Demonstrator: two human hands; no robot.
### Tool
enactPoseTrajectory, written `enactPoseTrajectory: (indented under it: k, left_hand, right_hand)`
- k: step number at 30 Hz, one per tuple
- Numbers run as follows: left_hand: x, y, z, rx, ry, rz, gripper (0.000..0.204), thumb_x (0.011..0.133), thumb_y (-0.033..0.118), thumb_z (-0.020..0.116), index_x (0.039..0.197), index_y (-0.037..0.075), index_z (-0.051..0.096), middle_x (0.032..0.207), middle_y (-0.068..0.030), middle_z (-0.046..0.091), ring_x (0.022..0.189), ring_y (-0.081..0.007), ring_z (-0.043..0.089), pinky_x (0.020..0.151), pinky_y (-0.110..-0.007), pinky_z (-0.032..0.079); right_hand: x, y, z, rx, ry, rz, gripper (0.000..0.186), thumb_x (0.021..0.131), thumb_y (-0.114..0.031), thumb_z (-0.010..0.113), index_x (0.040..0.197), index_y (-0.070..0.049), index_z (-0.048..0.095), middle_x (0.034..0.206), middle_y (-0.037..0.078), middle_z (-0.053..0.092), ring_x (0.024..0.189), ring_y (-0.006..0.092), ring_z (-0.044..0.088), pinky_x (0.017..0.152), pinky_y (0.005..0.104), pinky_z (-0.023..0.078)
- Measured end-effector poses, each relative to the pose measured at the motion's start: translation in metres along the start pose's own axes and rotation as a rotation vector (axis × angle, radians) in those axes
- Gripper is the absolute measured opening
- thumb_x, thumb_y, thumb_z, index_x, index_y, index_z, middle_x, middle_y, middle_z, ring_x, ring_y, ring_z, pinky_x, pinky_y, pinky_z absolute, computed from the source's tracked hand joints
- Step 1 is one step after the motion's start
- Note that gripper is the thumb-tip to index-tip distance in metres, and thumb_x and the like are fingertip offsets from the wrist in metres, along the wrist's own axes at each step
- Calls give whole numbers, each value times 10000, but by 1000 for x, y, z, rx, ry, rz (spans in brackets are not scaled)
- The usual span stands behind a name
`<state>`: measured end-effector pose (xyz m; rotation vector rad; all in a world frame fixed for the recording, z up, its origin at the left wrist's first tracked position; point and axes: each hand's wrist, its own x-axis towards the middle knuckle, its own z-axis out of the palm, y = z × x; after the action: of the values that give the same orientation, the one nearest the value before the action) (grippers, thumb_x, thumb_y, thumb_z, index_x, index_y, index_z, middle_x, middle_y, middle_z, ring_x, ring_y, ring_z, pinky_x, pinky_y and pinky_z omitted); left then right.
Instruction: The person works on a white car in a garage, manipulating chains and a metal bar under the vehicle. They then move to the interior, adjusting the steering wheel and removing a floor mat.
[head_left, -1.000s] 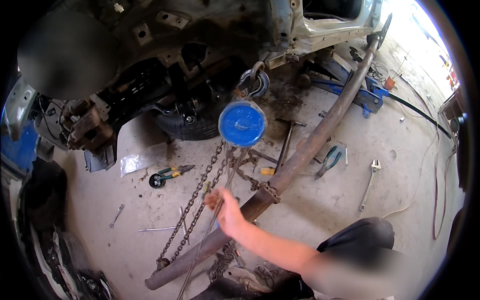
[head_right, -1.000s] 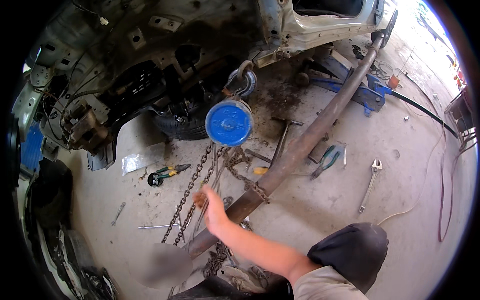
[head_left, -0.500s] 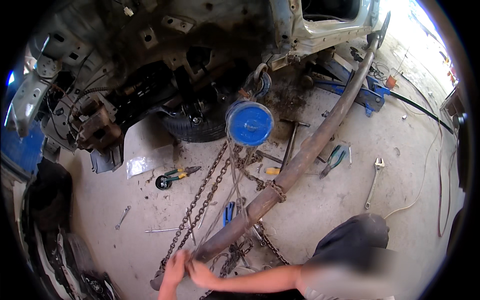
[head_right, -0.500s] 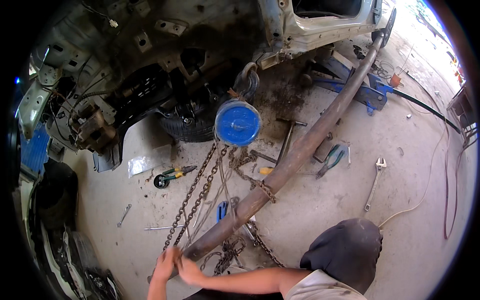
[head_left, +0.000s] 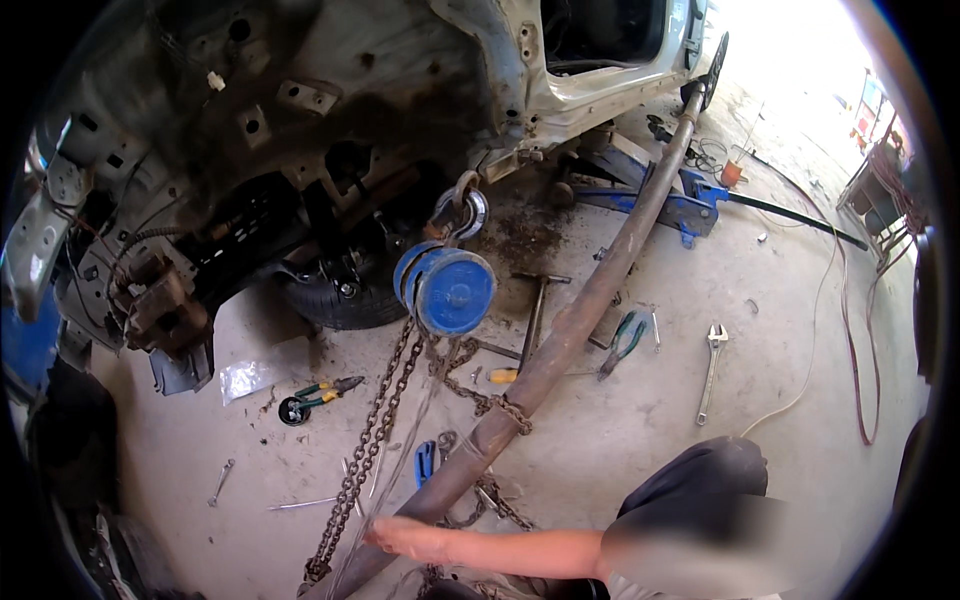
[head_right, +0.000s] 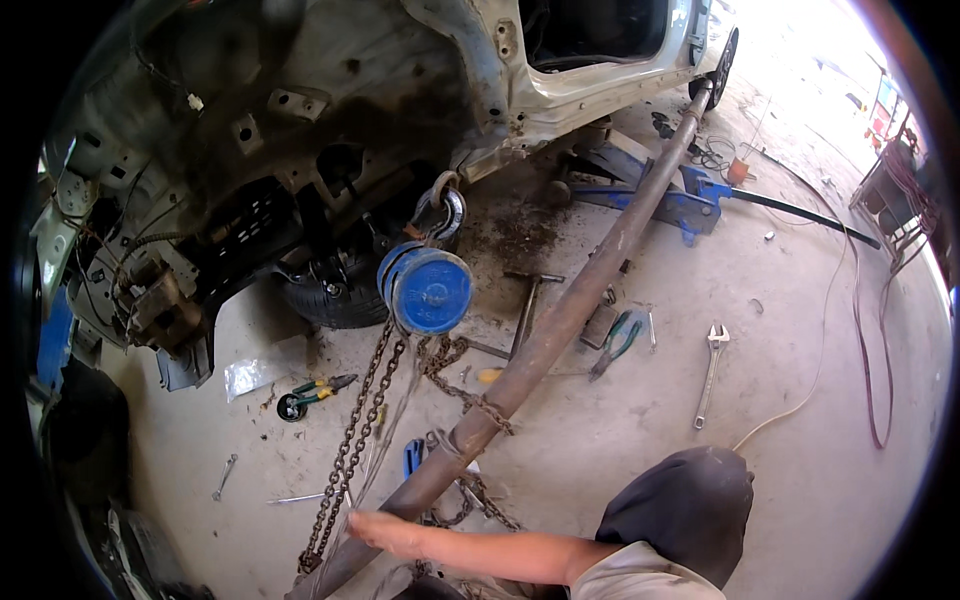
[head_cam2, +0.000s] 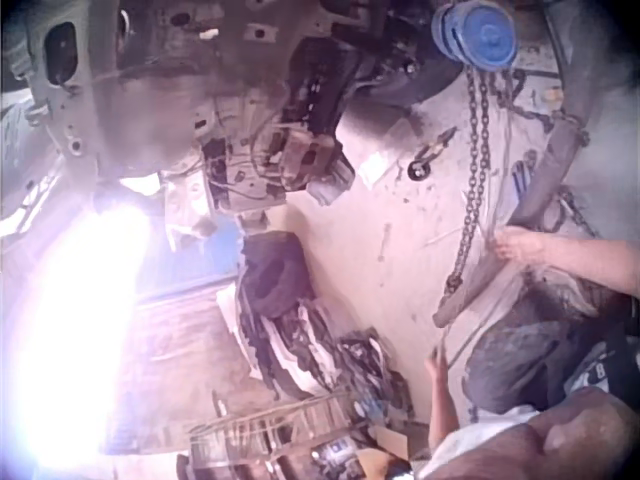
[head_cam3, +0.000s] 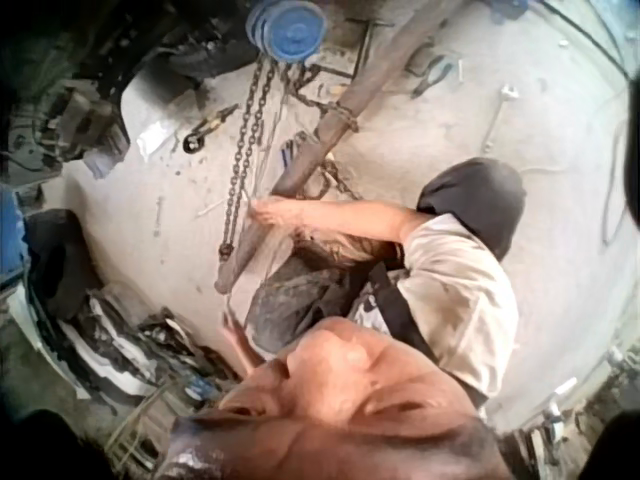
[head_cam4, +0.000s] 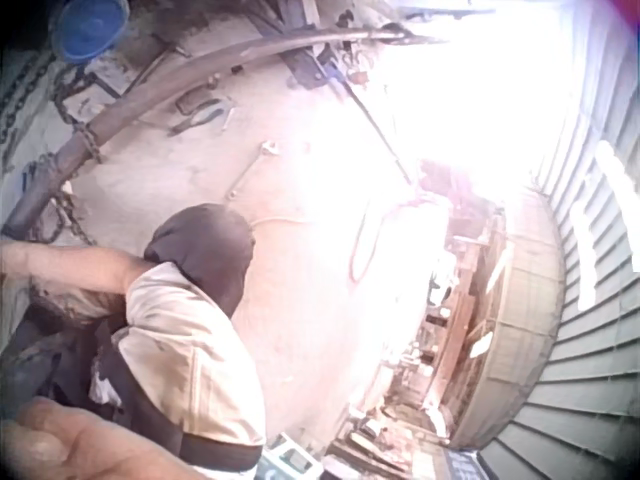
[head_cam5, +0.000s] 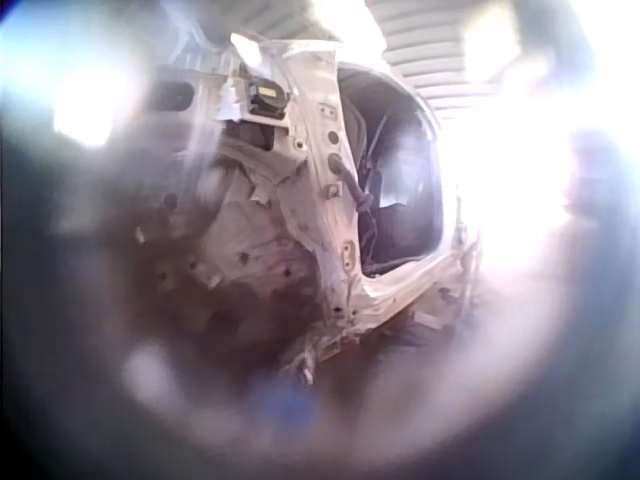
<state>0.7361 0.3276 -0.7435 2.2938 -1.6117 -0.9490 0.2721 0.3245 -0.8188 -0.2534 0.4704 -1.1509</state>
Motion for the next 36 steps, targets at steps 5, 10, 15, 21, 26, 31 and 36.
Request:
enactPoseTrajectory:
  k: [5,10,15,21,26,31,36]
  left_hand:
    - [-74,-67,-71,604,86,-226,512,904,372,551,1182,-59,556,1030,-247,627,946,-352,593,806,-417,479]
    - [-73,-80,-90,714,54,-184,517,903,379,550,1186,-53,554,1052,-262,619,986,-374,591,822,-433,477]
    - [38,-2,6,489,58,487,508,907,379,539,1145,-69,572,1030,-284,618,943,-393,610,803,-444,482]
    - [-47,361,179,-312,-1025,219,377,974,306,439,1009,-22,621,847,-69,647,772,-155,602,724,-284,478]
    - [-62,344,140,-45,-461,604,274,881,208,549,767,-31,619,612,-6,533,598,-81,462,499,-269,360]
    - [-68,216,57,213,-38,343,451,916,313,548,1048,-116,590,916,-269,647,770,-362,626,689,-418,485]
    - [-70,-47,-81,954,311,302,429,919,309,552,1172,-37,570,672,-159,620,599,-302,580,580,-380,481]
  right_hand:
    - [-12,-99,18,370,438,-430,464,926,-451,479,1128,-33,498,1037,112,605,996,223,573,901,343,431]
    - [5,-112,28,254,605,-608,367,972,-402,398,949,-61,532,680,20,511,586,127,478,542,278,395]
    - [22,2,63,-405,767,-436,440,983,-369,363,680,-68,470,555,22,468,512,121,456,475,296,381]
    - [41,186,41,-955,-14,33,461,918,-444,433,884,-19,609,819,175,614,792,284,588,695,397,456]
    - [9,92,49,-899,-180,105,644,875,-560,486,1140,26,516,1018,228,602,987,311,577,846,391,436]
    - [-22,7,35,-347,84,-34,993,800,-620,581,1417,49,182,1382,203,355,1270,273,376,1084,378,258]
    - [-28,-63,46,274,347,-268,647,873,-487,562,1261,2,395,1202,159,530,1120,224,502,972,335,364]
